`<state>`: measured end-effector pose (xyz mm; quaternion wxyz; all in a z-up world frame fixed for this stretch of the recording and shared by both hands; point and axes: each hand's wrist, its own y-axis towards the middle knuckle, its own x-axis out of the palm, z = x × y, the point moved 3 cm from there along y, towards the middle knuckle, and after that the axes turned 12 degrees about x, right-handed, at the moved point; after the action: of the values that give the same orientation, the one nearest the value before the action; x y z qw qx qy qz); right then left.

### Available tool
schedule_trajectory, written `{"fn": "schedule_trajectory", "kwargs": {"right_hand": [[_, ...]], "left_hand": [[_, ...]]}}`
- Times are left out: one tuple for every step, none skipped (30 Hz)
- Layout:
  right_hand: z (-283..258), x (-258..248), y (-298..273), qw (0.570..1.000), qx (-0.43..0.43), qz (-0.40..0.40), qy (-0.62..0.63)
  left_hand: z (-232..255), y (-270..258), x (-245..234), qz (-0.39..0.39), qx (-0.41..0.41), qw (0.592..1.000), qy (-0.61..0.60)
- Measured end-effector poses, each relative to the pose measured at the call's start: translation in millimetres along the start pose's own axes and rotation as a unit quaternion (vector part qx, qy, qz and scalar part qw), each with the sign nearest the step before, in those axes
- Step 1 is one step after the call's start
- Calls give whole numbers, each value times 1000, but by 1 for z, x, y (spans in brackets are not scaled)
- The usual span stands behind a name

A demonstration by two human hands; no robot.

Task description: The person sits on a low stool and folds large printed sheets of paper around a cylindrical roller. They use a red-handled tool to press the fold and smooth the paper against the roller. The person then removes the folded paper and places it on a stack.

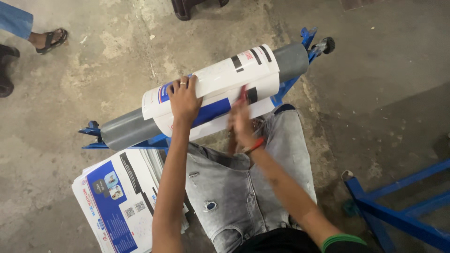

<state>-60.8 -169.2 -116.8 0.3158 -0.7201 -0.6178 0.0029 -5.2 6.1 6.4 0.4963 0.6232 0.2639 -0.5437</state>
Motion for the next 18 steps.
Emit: {"fn": "schedule_trajectory", "kwargs": {"right_hand": [[21,23,-12,996,-34,-10,-77],[44,37,-23,995,11,-34,-94],[69,49,-36,991,57,-58,-109],[92,69,-43,962,173,-200,70],[108,83,-52,869,281,-326,245],[123,85,-66,883,273,-337,178],[132,85,-78,895,260,-345,108],[138,86,-91,902,247,-351,38],[138,89,-98,906,227,-355,-32],[133,92,-99,906,207,-356,-101],[128,83,-96,900,265,-345,-23],[118,65,-91,886,320,-331,56],[110,43,-91,863,374,-310,135],[100,20,-88,915,299,-264,59],[85,0,-82,953,216,-212,-17],[72,-22,-82,959,174,-213,-73],[62,-40,-82,959,134,-213,-127],[56,-46,-71,971,108,-179,-113]], "left_hand": [[5,3,-6,-25,-11,1000,-13],[11,7,-12,-51,-22,998,-26],[16,9,-17,-77,-34,996,-38],[24,12,-20,-104,-32,994,-11],[33,15,-20,-132,-29,991,15],[36,16,-20,-159,-27,986,42],[38,20,-17,-140,-26,989,41],[39,23,-13,-121,-25,992,40],[35,28,-9,-100,-21,994,39],[25,30,-5,-101,-49,994,1],[14,27,0,-105,-81,990,-40],[4,24,6,-108,-112,984,-81],[-1,20,12,-78,-93,991,-59],[-3,16,18,-48,-73,996,-37],[-5,17,23,-15,-49,999,-15],[-7,18,29,0,-42,999,-2],[-8,16,33,13,-35,999,12],[-7,14,36,26,-29,999,25]]}}
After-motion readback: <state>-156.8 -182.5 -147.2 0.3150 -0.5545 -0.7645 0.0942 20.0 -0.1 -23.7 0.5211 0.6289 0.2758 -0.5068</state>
